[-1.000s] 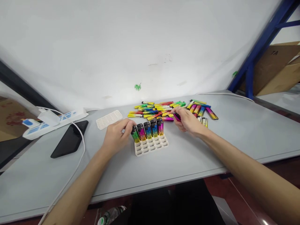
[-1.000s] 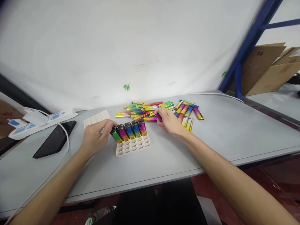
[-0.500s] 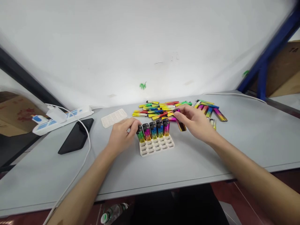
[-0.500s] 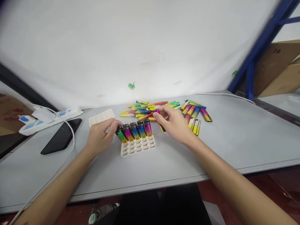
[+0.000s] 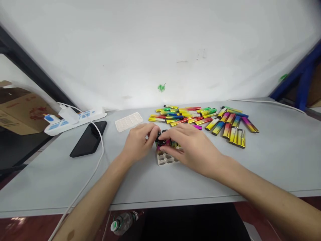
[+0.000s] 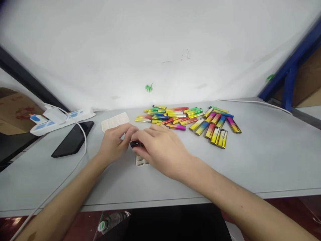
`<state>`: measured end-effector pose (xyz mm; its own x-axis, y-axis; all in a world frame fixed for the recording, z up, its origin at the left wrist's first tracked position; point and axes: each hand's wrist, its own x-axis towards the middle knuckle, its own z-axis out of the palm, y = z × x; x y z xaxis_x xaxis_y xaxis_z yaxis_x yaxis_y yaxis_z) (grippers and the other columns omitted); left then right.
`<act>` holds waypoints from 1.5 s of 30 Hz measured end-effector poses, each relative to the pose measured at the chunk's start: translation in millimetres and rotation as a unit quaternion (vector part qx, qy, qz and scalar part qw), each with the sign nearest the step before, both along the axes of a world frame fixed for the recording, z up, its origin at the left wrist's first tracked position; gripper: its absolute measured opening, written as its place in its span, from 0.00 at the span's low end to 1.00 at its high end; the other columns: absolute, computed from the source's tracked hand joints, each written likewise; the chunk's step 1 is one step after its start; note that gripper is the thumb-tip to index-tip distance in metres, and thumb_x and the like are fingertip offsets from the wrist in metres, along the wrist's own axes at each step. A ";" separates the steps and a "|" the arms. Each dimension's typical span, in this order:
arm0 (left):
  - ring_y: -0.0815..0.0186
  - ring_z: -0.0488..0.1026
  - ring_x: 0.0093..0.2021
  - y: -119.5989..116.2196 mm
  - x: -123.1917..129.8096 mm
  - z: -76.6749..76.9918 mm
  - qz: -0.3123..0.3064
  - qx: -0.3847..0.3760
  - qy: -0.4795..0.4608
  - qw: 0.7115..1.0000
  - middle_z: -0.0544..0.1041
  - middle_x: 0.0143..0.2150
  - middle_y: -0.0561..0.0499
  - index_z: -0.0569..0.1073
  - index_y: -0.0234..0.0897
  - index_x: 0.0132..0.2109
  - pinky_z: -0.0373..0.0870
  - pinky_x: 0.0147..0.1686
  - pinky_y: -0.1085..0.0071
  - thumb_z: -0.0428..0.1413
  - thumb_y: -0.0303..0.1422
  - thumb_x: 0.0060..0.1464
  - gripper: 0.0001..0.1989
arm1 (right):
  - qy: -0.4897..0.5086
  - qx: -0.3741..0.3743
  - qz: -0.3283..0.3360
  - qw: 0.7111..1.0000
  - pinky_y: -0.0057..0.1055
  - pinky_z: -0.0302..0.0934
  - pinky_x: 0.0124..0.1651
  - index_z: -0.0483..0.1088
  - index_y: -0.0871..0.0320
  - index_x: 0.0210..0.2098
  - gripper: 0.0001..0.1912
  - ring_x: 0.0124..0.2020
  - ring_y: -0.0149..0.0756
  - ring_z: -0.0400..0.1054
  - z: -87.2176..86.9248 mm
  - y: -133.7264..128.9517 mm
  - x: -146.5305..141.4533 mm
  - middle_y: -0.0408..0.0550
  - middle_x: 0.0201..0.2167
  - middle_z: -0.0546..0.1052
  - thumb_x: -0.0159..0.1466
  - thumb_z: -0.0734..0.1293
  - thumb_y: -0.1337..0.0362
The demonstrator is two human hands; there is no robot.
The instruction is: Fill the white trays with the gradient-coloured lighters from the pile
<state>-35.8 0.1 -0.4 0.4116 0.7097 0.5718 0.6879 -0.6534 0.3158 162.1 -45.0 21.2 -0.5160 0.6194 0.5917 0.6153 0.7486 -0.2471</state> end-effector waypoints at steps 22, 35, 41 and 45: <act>0.68 0.70 0.29 -1.5 1.8 1.9 0.030 -0.004 0.006 1.000 0.76 0.27 0.53 0.74 0.39 0.33 0.63 0.32 0.72 0.43 0.34 0.65 0.18 | -0.056 -0.047 -0.242 0.967 0.45 0.59 0.47 0.78 0.54 0.34 0.16 0.43 0.50 0.64 -30.3 73.7 112.7 0.54 0.35 0.74 0.64 0.63 0.51; 0.66 0.74 0.33 4.0 -5.5 -2.8 0.008 -0.038 -0.006 0.999 0.79 0.33 0.51 0.76 0.39 0.39 0.67 0.36 0.71 0.36 0.41 0.69 0.25 | 0.076 -0.208 -0.194 0.956 0.44 0.60 0.48 0.70 0.56 0.33 0.12 0.45 0.47 0.66 -29.1 58.0 107.8 0.51 0.39 0.75 0.57 0.70 0.54; 0.65 0.74 0.32 6.4 -6.8 -5.1 0.010 -0.046 -0.007 0.999 0.79 0.32 0.51 0.77 0.39 0.40 0.68 0.36 0.70 0.35 0.43 0.69 0.27 | 0.459 -0.347 -0.067 0.815 0.30 0.61 0.26 0.59 0.50 0.39 0.18 0.22 0.31 0.65 -20.9 54.1 95.8 0.37 0.26 0.71 0.61 0.68 0.48; 0.66 0.72 0.31 7.3 -8.0 -7.0 0.006 -0.049 -0.014 0.999 0.77 0.30 0.51 0.77 0.39 0.40 0.68 0.34 0.71 0.34 0.43 0.69 0.28 | 0.509 -0.385 -0.064 0.767 0.23 0.40 0.16 0.62 0.50 0.40 0.12 0.14 0.25 0.45 -21.0 56.2 89.6 0.33 0.19 0.58 0.65 0.61 0.49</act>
